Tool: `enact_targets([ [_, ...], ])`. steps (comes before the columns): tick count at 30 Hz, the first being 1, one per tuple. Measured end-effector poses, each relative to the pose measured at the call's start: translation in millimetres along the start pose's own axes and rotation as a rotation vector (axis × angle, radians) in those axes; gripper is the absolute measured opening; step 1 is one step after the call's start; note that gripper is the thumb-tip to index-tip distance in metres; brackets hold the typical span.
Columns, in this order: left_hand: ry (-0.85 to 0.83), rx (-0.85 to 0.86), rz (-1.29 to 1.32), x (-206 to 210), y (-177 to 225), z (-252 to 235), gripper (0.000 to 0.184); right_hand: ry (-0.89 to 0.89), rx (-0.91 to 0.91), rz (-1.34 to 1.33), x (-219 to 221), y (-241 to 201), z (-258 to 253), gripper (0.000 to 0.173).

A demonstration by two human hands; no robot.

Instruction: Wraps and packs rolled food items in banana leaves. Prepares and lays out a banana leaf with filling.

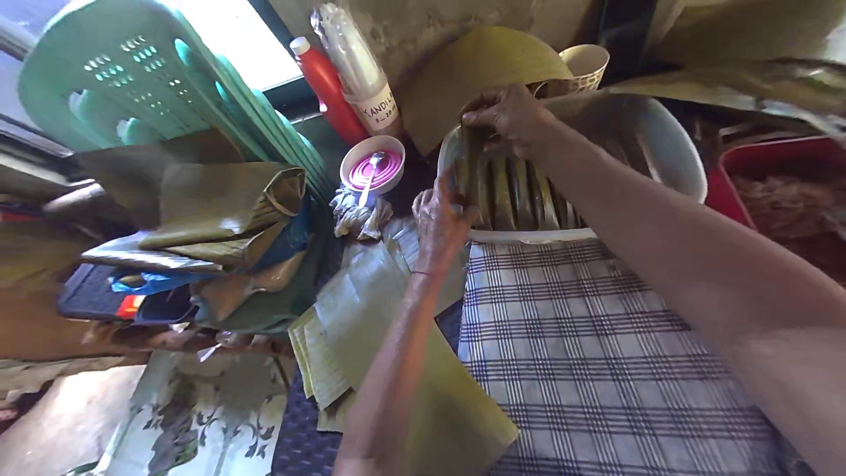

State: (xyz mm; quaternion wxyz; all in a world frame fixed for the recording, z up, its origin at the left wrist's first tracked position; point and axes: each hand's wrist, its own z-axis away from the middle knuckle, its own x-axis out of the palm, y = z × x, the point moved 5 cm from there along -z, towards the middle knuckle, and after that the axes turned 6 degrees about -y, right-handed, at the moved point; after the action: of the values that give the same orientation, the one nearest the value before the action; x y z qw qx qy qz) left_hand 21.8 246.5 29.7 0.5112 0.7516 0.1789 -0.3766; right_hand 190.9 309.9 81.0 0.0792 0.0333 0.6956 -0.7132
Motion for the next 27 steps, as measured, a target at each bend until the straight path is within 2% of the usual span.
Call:
enact_targets([
  [2,0.021,0.036,-0.027,2,-3,2,0.071,-0.006,0.083,-0.009,1,10,-7,0.017],
  [6,0.098,0.150,-0.152,11,-3,12,0.053,0.016,0.217,-0.008,0,33,-23,0.025],
  [9,0.191,0.269,-0.221,12,7,23,0.046,0.016,0.211,0.127,-1,41,-27,0.025],
  [12,0.169,0.435,-0.273,19,13,30,0.015,-0.005,0.227,0.255,-1,50,-30,0.022],
  [13,0.152,0.469,-0.311,21,14,33,0.013,-0.009,0.249,0.284,-1,54,-33,0.022],
  [16,0.170,0.483,-0.405,21,14,40,0.018,-0.004,0.305,0.354,-4,63,-41,0.028],
  [21,0.187,0.444,-0.470,20,13,47,0.023,-0.051,0.218,0.489,3,53,-40,0.020],
  [27,0.150,0.412,-0.319,28,22,58,0.028,-0.168,0.196,0.439,18,43,-39,0.021],
])
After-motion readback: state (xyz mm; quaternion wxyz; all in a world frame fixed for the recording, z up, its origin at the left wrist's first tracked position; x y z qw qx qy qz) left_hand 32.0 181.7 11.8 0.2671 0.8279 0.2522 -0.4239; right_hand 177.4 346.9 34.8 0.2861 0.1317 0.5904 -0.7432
